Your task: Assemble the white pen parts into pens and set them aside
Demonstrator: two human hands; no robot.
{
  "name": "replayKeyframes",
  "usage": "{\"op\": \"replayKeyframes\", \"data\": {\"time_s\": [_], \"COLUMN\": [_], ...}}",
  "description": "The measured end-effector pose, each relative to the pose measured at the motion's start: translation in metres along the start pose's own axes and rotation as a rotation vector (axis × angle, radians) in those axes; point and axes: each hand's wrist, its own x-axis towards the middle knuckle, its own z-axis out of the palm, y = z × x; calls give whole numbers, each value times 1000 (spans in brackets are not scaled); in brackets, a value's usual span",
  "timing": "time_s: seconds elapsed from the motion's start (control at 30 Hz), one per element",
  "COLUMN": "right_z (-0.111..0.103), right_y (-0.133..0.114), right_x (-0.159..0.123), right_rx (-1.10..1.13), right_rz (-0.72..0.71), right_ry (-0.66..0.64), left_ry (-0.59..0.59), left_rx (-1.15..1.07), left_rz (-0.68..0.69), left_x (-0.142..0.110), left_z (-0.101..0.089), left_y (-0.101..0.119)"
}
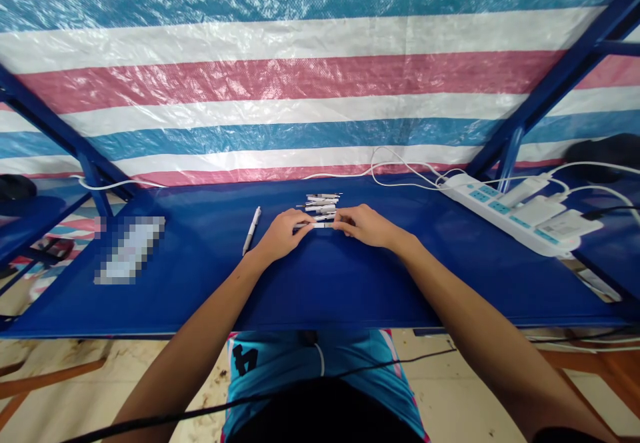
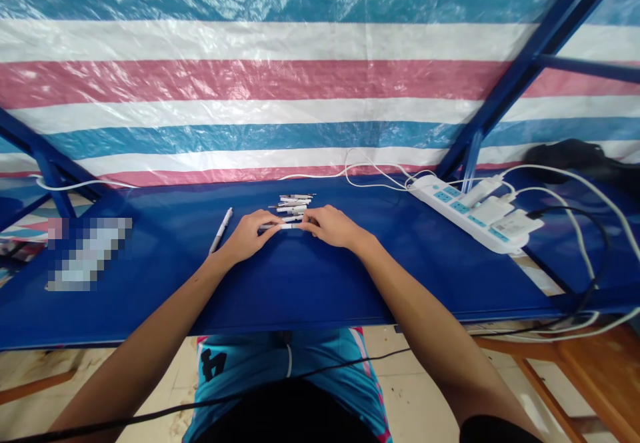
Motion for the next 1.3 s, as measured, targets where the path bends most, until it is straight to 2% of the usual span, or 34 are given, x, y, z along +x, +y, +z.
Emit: {"op": "replayKeyframes", "data": {"time_s": [0.43,0.77,1.0,1.3], "right_z": [-1,-2,-1,-1], "right_y": [-3,-4,-1,-3], "right_x": [-1,-1,-2,0], "right_rx": [-27,-13,-23,-35], "right_rz": [-19,9,-48,31], "right_ry": [39,-15,32,-27], "left_ry": [-5,-9,-5,-11], "left_rx": [-11,-8,-15,-11], "left_rz": [-9,-22,-22,-26], "left_x": [0,0,0,0], "left_z": [-1,-1,-1,0], "left_y": [3,3,3,2]}}
